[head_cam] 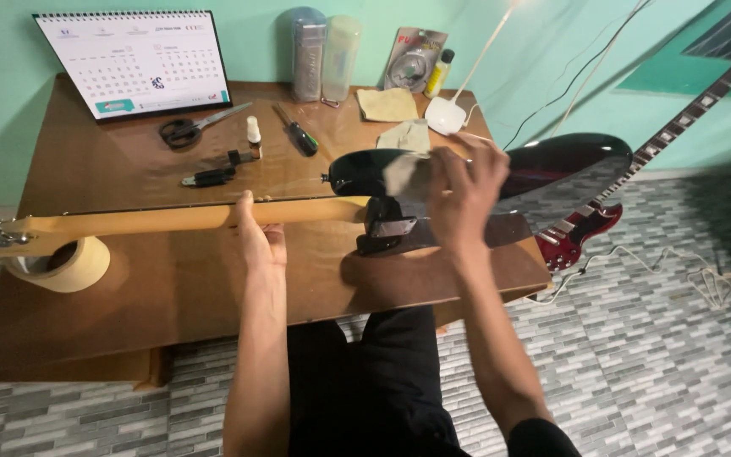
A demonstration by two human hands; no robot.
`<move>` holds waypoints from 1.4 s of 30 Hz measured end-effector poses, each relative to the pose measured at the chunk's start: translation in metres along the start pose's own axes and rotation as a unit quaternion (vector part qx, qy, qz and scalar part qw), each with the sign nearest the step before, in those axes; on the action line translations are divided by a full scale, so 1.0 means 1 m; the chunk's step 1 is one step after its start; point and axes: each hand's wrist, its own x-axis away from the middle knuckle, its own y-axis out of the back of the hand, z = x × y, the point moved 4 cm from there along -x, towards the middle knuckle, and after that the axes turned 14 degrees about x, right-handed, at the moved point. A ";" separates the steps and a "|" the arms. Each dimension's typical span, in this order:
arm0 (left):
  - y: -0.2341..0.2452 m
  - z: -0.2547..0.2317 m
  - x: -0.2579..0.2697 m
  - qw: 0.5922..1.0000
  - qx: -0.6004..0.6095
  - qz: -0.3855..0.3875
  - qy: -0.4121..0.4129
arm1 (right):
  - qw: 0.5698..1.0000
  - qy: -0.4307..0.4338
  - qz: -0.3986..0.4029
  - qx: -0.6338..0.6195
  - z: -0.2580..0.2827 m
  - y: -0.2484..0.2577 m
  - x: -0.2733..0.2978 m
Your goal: The person cleans a black electric guitar resting on a wooden table. They use a cloth to wipe the body, pickups, and fretboard, then flip the guitar to clean the back and neck.
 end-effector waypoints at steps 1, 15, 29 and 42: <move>0.002 0.000 -0.002 1.000 0.000 -0.001 0.008 | 0.999 0.021 0.009 0.048 -0.015 -0.002 0.005; 0.007 0.002 -0.003 1.000 -0.021 0.007 0.013 | 0.992 0.106 0.036 0.049 0.007 0.000 0.026; 0.003 -0.001 0.001 1.000 -0.008 0.012 -0.004 | 0.988 0.006 0.143 -0.055 0.025 -0.007 0.051; 0.016 0.012 -0.025 1.000 -0.011 0.018 -0.005 | 0.960 0.062 0.141 0.234 -0.070 0.003 0.058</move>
